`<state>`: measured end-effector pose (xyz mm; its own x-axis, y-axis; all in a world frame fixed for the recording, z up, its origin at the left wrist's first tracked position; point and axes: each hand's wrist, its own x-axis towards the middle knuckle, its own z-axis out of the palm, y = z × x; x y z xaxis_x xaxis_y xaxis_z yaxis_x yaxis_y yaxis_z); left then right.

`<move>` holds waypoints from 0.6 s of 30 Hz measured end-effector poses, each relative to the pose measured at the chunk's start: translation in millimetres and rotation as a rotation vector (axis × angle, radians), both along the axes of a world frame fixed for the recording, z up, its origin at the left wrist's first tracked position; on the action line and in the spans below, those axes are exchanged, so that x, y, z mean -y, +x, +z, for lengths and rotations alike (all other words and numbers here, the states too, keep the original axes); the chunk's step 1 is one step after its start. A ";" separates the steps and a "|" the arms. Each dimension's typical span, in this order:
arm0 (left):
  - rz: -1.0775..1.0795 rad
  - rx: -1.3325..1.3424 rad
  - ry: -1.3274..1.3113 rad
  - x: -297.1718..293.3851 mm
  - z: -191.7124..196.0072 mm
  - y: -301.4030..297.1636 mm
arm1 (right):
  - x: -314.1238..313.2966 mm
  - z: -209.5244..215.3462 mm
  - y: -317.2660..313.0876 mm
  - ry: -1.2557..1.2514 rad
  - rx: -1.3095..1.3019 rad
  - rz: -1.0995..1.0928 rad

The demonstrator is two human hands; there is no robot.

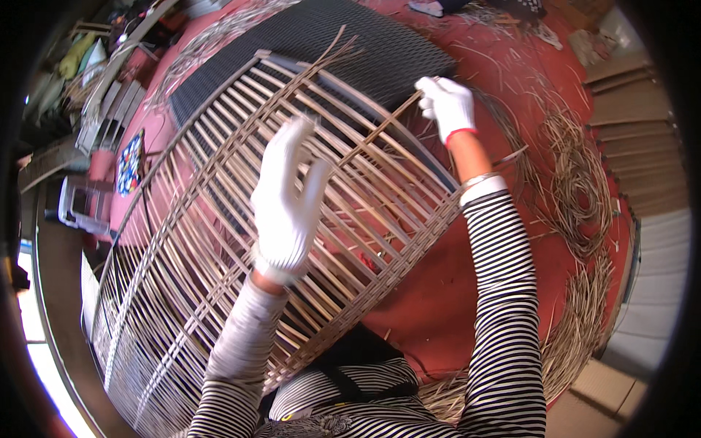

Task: The person weaves thin strips of material through the vertical ribs of a large cylindrical basket frame. They repeatedly thread, pull, and adjust the strips by hand to form a tight lattice pattern around the basket's circumference.

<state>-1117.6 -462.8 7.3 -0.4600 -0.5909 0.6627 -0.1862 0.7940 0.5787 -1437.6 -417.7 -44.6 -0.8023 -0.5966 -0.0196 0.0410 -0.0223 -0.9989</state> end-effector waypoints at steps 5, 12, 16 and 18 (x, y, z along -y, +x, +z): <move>0.155 0.552 -0.282 -46.8 -4.0 208.3 | 1.2 -10.2 -20.0 -0.108 0.547 0.277; 0.558 0.887 0.015 -118.3 5.7 339.2 | 4.0 -15.5 -10.8 0.201 -0.001 0.387; 0.594 0.910 0.157 -125.8 -7.3 345.2 | 20.5 -39.4 -49.4 0.139 0.055 0.290; 0.577 0.864 0.140 -124.4 -8.8 346.7 | 27.6 -56.0 -77.6 0.076 0.130 0.288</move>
<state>-770.8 -338.4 -1.4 -0.3677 -0.9175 0.1517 -0.9093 0.3889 0.1481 -1515.2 -445.3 -100.6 -0.5884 -0.7917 -0.1644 0.1622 0.0836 -0.9832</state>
